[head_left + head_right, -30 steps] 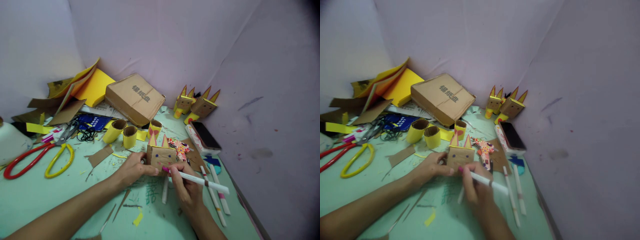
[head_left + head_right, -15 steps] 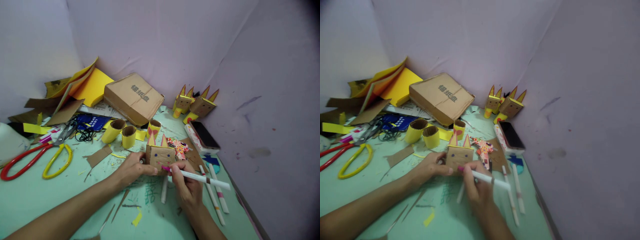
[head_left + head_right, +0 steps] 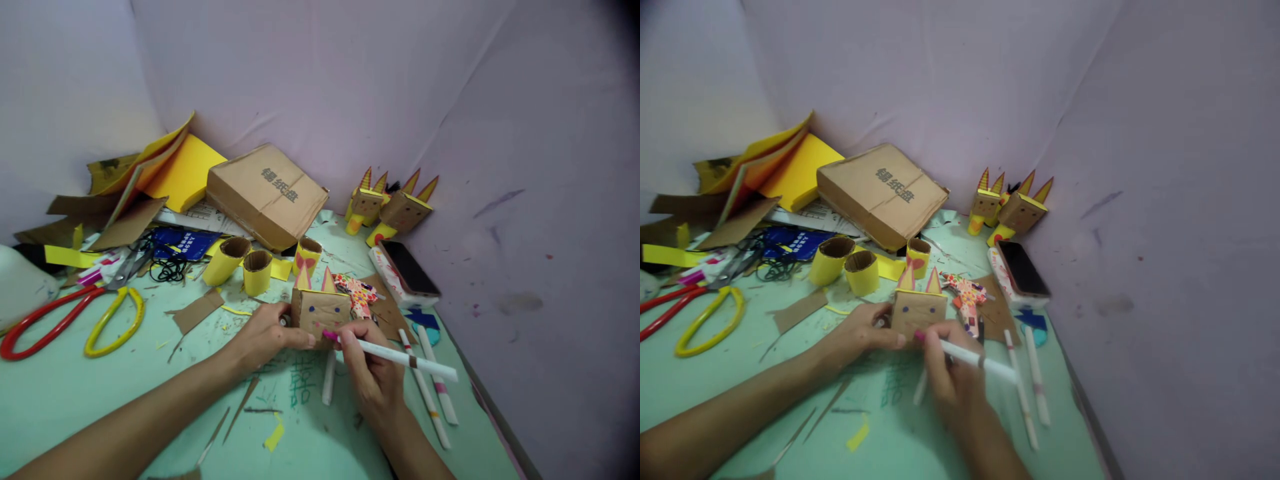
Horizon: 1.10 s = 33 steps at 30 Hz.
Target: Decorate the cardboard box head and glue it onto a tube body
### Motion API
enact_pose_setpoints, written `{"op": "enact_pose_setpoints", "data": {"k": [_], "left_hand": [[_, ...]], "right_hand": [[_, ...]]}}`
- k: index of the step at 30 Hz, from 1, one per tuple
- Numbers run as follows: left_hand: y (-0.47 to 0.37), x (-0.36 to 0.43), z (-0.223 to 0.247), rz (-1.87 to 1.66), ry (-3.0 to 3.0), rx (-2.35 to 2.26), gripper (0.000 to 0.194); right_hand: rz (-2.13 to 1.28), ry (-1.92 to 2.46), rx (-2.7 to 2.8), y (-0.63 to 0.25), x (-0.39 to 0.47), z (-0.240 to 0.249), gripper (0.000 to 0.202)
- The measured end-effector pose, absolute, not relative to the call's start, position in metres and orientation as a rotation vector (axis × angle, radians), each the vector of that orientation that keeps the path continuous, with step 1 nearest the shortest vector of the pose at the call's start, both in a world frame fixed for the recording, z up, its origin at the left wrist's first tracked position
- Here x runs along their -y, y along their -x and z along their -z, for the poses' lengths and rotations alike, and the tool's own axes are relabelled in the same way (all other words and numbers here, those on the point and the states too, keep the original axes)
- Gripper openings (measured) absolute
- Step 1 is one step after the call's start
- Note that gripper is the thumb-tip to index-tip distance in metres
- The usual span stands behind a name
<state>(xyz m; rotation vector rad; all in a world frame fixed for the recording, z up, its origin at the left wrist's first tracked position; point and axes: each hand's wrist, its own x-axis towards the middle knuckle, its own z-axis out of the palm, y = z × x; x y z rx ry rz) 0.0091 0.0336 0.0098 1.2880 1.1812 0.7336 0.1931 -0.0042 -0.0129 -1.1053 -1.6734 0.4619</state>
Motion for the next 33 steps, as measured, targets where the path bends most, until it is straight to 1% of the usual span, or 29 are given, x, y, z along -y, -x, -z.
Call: {"op": "enact_pose_setpoints", "data": {"k": [3, 11, 17, 21, 24, 27, 33], "left_hand": [[-0.009, -0.034, -0.01, -0.734, -1.287, -1.184, 0.049], [-0.009, -0.033, -0.011, -0.735, -1.28, -1.199, 0.047], [-0.01, -0.034, -0.006, -0.738, -1.263, -1.179, 0.052], [-0.01, -0.035, -0.003, -0.739, -1.269, -1.142, 0.056], [-0.009, -0.036, -0.002, -0.746, -1.279, -1.148, 0.057], [-0.009, -0.036, 0.0, -0.748, -1.274, -1.145, 0.057], [-0.01, -0.036, -0.003, -0.751, -1.261, -1.168, 0.055]], "right_hand": [[-0.42, 1.077, 1.714, -0.194, 0.004, 0.013, 0.021], [-0.471, 1.133, 1.635, -0.191, 0.005, 0.012, 0.023], [-0.447, 1.087, 1.575, -0.193, 0.006, 0.009, 0.021], [-0.468, 1.008, 1.468, -0.197, 0.007, 0.009, 0.008], [-0.483, 0.997, 1.47, -0.198, 0.006, 0.011, 0.005], [-0.485, 1.028, 1.503, -0.198, 0.005, 0.013, 0.013], [-0.303, 0.984, 1.707, -0.201, 0.0, 0.013, 0.009]]}}
